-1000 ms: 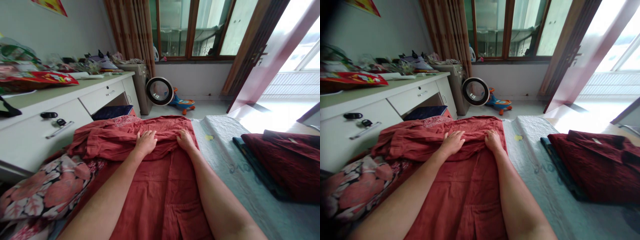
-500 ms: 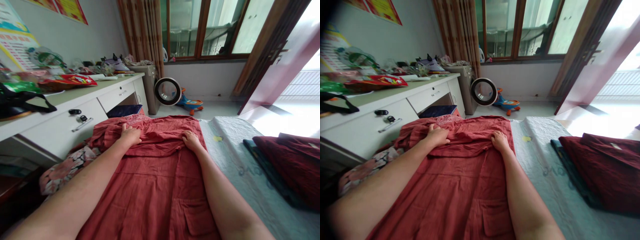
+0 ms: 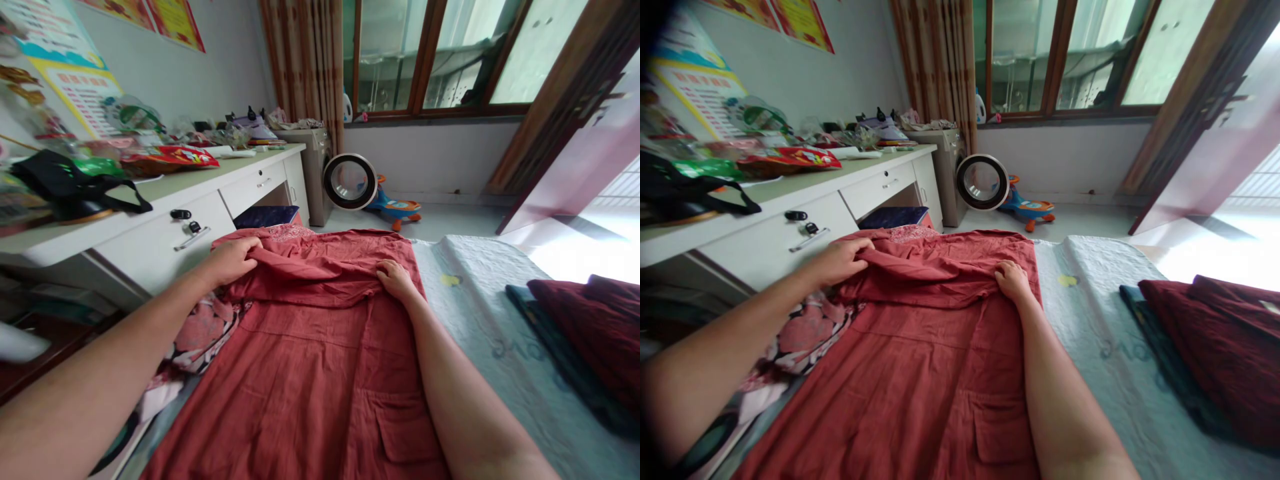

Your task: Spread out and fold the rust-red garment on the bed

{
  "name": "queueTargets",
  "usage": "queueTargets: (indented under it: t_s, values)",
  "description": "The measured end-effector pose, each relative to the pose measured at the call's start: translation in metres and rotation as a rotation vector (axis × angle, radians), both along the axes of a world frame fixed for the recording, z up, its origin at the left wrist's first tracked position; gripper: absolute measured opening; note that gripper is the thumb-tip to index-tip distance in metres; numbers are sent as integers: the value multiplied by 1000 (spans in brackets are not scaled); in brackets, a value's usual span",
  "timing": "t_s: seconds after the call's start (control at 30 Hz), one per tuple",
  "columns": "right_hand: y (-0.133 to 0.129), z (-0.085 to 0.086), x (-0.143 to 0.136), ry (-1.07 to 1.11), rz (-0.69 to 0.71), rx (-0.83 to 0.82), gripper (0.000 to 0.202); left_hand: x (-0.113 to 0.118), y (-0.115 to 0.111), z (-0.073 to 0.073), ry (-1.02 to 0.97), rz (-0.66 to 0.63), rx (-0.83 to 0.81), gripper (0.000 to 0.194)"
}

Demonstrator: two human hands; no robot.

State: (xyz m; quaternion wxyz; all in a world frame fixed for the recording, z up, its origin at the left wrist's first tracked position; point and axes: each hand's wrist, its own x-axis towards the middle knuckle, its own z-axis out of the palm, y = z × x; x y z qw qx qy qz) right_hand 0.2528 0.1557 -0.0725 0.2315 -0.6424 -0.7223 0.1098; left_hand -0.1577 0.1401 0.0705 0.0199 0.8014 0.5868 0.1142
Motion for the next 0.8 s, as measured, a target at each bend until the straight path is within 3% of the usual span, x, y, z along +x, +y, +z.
queueTargets:
  t_s: [0.17, 0.27, 0.33, 0.37, 0.43, 0.5, 0.57, 0.67, 0.73, 0.8]
  values:
    - [-1, 2, 1, 5, 2, -1, 31, 12, -28, 21, -627, 37, -214, 32]
    - [0, 1, 2, 3, 10, -6, 31, 2, -29, 22, -820, 39, -384, 43]
    - [0, 0, 2, -2, 8, -6, 31, -10, -25, 16, -748, 124, -358, 44]
    - [0, 0, 2, -5, 5, -4, 31, -15, -24, 12, -648, 206, -267, 43]
    - [0, 0, 2, -11, 4, 1, 31, -18, -25, 2, -365, 348, 18, 39]
    - [0, 0, 2, -11, 3, 0, 31, -11, -34, -10, -105, 351, 305, 32]
    - [0, 0, 2, -7, -1, -4, 31, 7, -50, -23, 20, 176, 377, 23]
    - [1, -1, 2, 3, 3, 2, 31, 43, -72, -50, 105, -247, 123, 18]
    - [0, -1, 2, 7, 13, 8, 31, 63, -80, -70, 184, -345, 39, 28]
    - [0, -1, 2, 11, 13, 10, 31, 75, -79, -87, 249, -320, 36, 37]
